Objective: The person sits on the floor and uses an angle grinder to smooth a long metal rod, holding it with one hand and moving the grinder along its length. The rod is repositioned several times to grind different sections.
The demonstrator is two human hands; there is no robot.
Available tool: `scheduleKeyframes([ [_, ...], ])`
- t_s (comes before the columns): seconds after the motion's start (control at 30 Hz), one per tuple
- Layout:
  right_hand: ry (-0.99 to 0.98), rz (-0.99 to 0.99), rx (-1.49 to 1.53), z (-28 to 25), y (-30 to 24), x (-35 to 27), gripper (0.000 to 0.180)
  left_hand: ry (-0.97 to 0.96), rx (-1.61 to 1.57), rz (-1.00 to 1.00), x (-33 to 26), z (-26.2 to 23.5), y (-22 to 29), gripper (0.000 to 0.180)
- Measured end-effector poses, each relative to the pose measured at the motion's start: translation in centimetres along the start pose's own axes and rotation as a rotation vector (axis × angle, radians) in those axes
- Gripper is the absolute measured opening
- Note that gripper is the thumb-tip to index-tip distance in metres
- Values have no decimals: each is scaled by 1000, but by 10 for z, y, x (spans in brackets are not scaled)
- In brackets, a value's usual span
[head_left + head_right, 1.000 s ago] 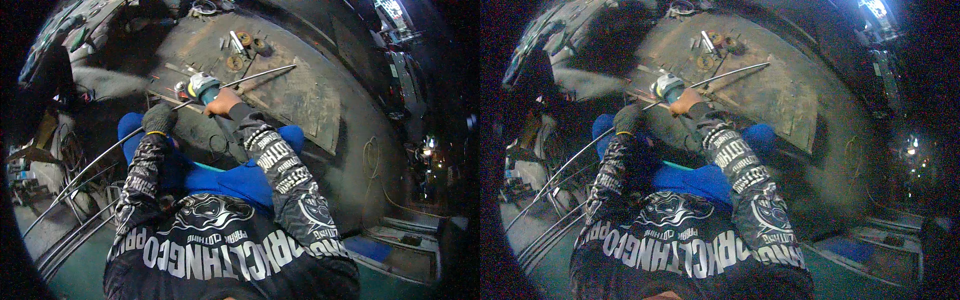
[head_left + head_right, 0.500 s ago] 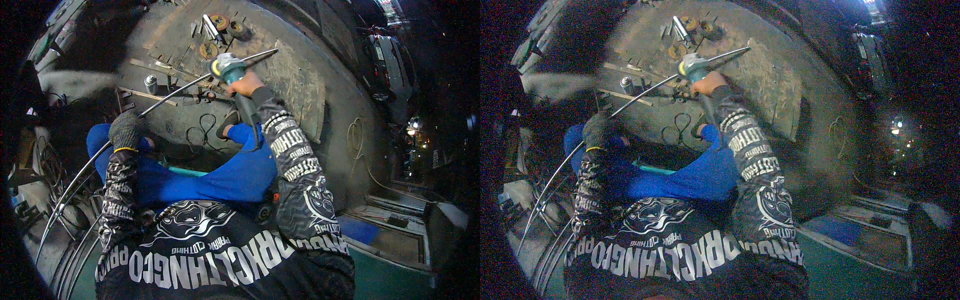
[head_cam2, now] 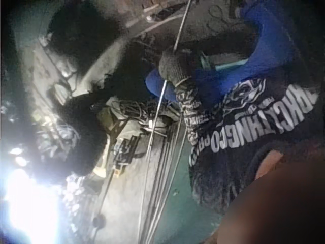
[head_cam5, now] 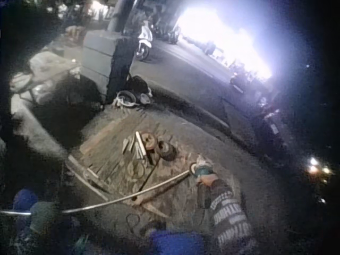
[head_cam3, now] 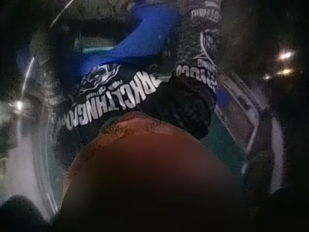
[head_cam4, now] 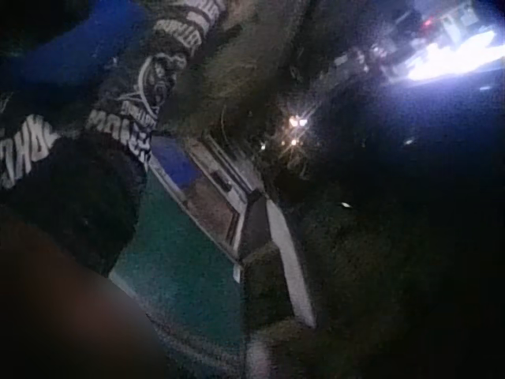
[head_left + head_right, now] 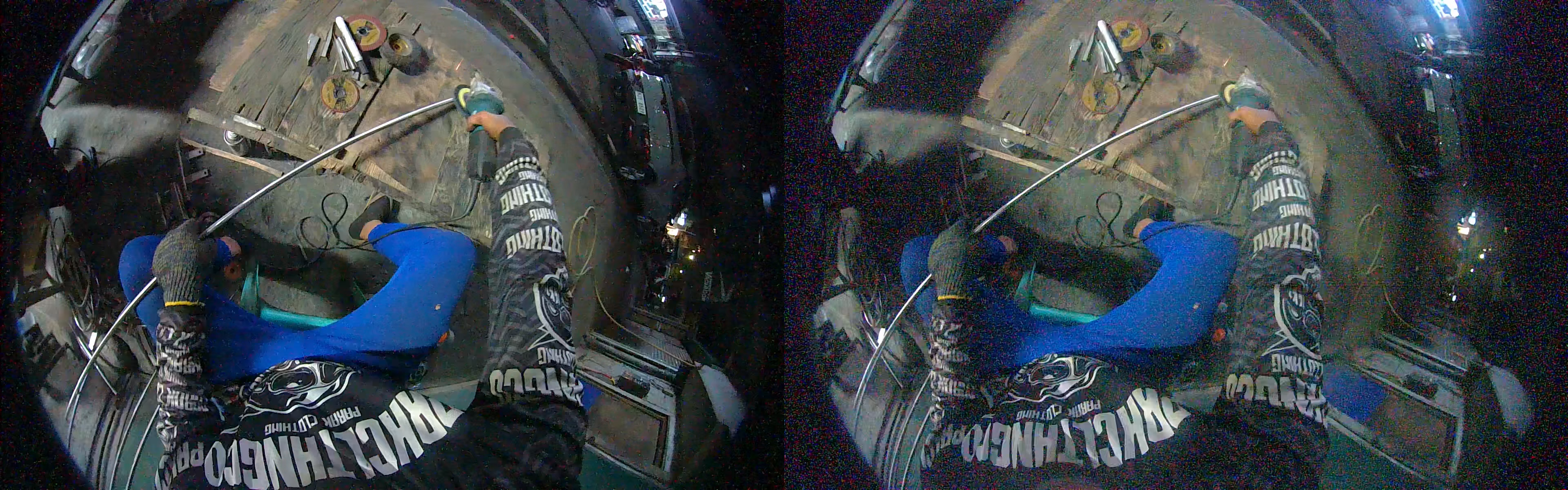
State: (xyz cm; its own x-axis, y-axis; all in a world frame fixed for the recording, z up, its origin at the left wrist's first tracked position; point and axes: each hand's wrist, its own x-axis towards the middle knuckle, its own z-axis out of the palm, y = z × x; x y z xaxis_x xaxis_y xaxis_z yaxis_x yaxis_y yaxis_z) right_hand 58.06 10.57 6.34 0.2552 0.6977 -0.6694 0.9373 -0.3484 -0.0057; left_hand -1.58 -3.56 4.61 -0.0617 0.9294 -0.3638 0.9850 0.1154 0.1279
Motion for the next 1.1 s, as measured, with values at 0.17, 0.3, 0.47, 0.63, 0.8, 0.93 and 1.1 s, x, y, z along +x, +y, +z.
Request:
scheduleKeyframes([
  [0.17, 46, 6, 179, -17, 35, 27, 27, 47, 49, 48, -3, 3, -2, 25],
  [0.3, 88, 170, 387, -13, 40, 32, 28, 73, 8, 36, -8, -2, -1, 26],
  [0.47, 110, 175, 465, 0, 30, 26, 33, 65, 3, 45, -19, -9, -7, 27],
  [0.63, 227, 112, 399, 10, -1, 3, 44, 113, -41, 65, -16, 3, -5, 28],
  [0.8, 281, 232, 312, 24, -47, -23, 57, 78, -43, 86, 5, 7, 8, 29],
  [0.93, 132, 25, 102, 42, -82, -41, 68, 58, -68, 98, 6, 6, 9, 26],
  [1.1, 232, -139, 260, 71, -133, -70, 56, 62, -72, 123, 20, 9, 13, 28],
])
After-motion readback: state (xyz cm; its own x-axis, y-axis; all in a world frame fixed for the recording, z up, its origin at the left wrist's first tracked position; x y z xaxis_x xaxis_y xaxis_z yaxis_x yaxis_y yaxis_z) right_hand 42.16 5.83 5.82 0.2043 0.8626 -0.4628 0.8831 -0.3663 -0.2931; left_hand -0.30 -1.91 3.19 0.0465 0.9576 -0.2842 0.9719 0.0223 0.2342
